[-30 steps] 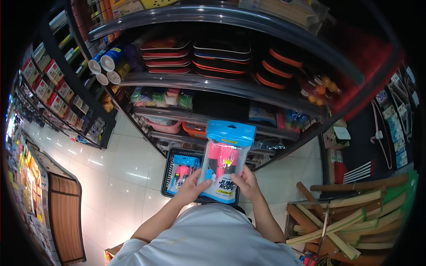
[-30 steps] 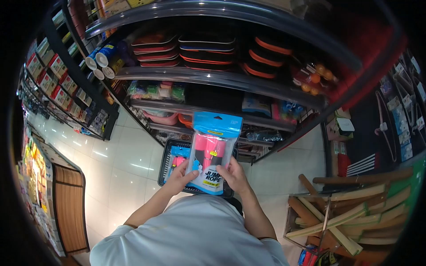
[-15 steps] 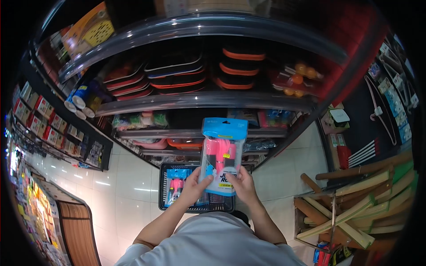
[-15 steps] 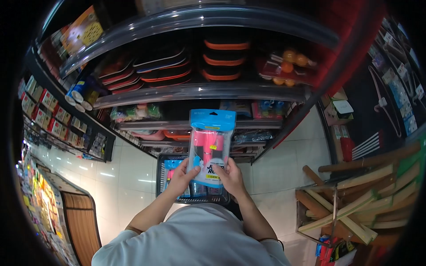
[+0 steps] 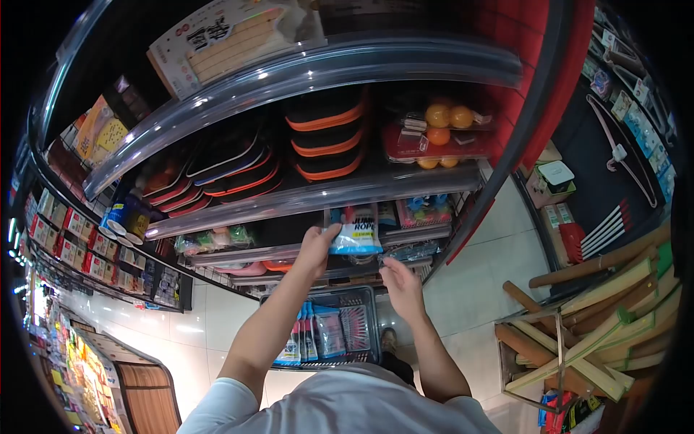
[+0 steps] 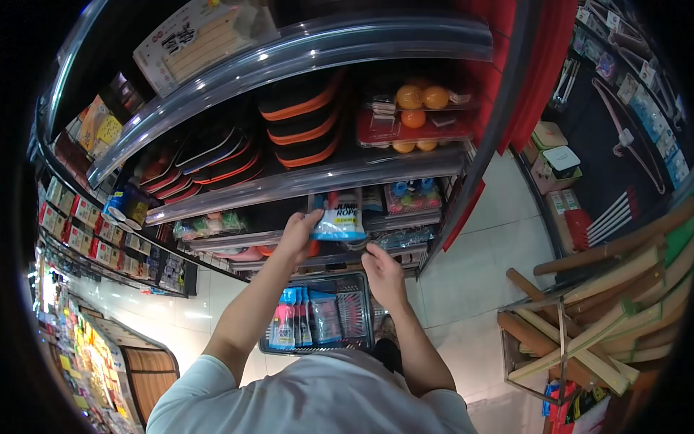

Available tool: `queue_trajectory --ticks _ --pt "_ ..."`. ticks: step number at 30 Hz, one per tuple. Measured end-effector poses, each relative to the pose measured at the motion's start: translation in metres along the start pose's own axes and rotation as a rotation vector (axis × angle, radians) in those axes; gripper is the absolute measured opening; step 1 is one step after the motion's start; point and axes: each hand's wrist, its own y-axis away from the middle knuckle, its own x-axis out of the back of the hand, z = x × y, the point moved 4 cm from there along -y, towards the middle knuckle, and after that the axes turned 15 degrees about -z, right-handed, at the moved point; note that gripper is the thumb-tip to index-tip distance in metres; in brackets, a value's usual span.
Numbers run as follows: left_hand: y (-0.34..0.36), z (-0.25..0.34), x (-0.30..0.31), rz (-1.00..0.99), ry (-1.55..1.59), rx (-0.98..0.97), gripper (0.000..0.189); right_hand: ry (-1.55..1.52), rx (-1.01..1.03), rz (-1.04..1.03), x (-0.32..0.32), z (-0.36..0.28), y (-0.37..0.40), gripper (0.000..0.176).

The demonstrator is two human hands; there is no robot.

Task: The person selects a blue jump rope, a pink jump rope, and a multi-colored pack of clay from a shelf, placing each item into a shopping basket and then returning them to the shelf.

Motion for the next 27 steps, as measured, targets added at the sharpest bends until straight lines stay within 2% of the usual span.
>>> queue_trajectory --ticks 3,7,9,15,21,24,27 --pt "-0.042 0.006 0.003 0.182 -0.083 -0.164 0.050 0.005 -0.039 0.010 0.009 0.032 0.021 0.037" --pt "-0.103 -0.004 0.038 0.263 -0.178 -0.241 0.045 0.010 -0.180 -0.013 0.014 0.071 0.052 0.034" --pt "-0.112 -0.001 0.037 0.276 -0.233 -0.226 0.047 -0.045 -0.292 -0.073 0.016 0.082 0.066 0.034" --pt "-0.113 0.012 0.012 0.262 -0.435 -0.116 0.052 0.196 -0.220 -0.060 0.030 0.108 0.081 0.033" --pt "-0.102 0.020 -0.004 0.248 -0.602 -0.006 0.057 0.244 -0.279 -0.101 0.040 0.109 0.071 0.032" --pt "-0.087 0.020 -0.009 0.249 -0.616 0.057 0.060 0.205 -0.357 -0.150 0.039 0.114 0.065 0.028" --pt "-0.056 0.021 -0.018 0.280 -0.467 0.102 0.062 0.257 -0.305 -0.178 0.037 0.116 0.064 0.026"
